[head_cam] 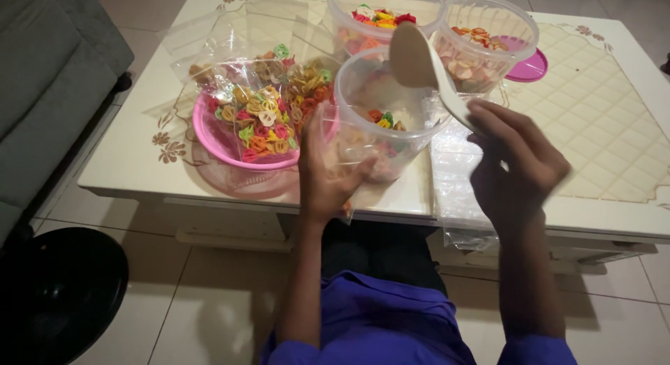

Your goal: Packaging various snacks from large plastic containers into small plastic bags using a spoon.

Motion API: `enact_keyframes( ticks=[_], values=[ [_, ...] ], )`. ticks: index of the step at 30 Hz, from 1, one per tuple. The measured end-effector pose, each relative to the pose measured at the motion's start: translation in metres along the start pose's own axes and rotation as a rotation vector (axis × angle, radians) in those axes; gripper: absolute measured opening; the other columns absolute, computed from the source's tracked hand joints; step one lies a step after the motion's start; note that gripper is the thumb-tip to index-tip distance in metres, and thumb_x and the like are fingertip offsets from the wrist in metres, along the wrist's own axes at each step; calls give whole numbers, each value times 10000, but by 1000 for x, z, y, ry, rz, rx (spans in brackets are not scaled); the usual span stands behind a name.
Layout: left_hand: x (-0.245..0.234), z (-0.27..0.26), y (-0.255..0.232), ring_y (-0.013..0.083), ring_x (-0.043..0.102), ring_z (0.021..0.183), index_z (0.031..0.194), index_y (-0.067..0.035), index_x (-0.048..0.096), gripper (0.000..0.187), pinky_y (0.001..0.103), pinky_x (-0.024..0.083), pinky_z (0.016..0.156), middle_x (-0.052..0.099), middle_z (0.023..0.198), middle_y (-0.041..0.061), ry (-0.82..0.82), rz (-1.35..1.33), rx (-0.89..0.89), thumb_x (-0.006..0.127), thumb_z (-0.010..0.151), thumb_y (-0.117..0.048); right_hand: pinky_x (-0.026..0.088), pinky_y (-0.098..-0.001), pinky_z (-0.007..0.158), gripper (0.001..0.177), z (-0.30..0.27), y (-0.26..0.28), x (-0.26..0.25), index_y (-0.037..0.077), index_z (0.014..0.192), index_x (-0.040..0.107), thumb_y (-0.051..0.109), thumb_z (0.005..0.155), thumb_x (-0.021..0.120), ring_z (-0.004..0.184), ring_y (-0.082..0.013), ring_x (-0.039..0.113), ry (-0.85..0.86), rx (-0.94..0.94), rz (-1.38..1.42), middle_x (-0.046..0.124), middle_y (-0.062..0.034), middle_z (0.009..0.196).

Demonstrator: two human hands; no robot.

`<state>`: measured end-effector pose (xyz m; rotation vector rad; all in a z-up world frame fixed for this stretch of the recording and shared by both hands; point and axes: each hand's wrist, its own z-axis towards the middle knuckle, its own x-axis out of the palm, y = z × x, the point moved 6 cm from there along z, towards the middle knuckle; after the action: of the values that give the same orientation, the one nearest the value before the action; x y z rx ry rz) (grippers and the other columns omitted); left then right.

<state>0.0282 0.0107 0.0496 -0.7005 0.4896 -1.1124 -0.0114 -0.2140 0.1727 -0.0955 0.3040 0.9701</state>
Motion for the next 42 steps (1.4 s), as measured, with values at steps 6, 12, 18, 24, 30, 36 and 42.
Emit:
enact_keyframes(
  ticks=[6, 12, 18, 24, 30, 36, 42],
  values=[
    [-12, 3, 17, 317, 678, 1206, 1361, -14, 609, 651, 429, 531, 1067, 698, 1286, 181, -144, -156, -29, 889, 776, -74, 565, -493, 678, 132, -5, -48, 76, -48, 974, 772, -157, 907, 741, 752, -454, 704, 334, 47, 5, 709, -233, 815],
    [-16, 3, 14, 235, 734, 1040, 1269, -59, 683, 529, 391, 587, 963, 752, 1166, 126, -208, -105, -27, 888, 782, -89, 446, -284, 604, 163, -21, -101, 107, 18, 1010, 769, -91, 968, 654, 638, -202, 655, 314, 448, 468, 663, -121, 655],
    [-17, 2, 7, 241, 729, 1045, 1218, -36, 698, 452, 393, 571, 971, 758, 1127, 146, -246, -158, -92, 860, 806, -125, 476, -259, 616, 107, -15, -134, 70, -8, 994, 738, 7, 1050, 649, 643, -219, 683, 95, 650, 564, 698, -166, 795],
    [-11, 1, -11, 204, 677, 1106, 1282, -66, 624, 418, 328, 567, 1041, 701, 1209, 98, -198, -107, -121, 743, 882, -45, 708, -274, 851, 137, -10, -134, 32, -33, 1094, 669, 55, 1129, 570, 921, -227, 751, -39, 928, 738, 686, -151, 1019],
    [-2, -1, -10, 358, 509, 1401, 1444, -51, 409, 756, 474, 455, 1219, 494, 1444, 199, -96, -131, -54, 840, 823, -58, 762, -289, 782, 92, -11, -95, 5, -51, 977, 682, 23, 1025, 652, 795, -279, 764, -196, 994, 692, 658, -149, 847],
    [7, -3, 2, 397, 350, 1527, 1535, 8, 259, 990, 549, 357, 1295, 334, 1546, 240, -53, -172, 16, 899, 785, -83, 618, -469, 936, 68, -10, -33, -9, -157, 1078, 674, -195, 1129, 650, 1020, -426, 756, 21, 122, 206, 717, -310, 1060],
    [8, 0, 1, 363, 400, 1519, 1545, 19, 268, 1098, 500, 375, 1293, 377, 1545, 217, -67, -136, 57, 958, 714, -176, 614, -444, 837, 107, 3, -31, 4, -167, 1088, 714, -260, 1110, 664, 986, -428, 750, 27, -117, 60, 731, -359, 1081]
  ],
)
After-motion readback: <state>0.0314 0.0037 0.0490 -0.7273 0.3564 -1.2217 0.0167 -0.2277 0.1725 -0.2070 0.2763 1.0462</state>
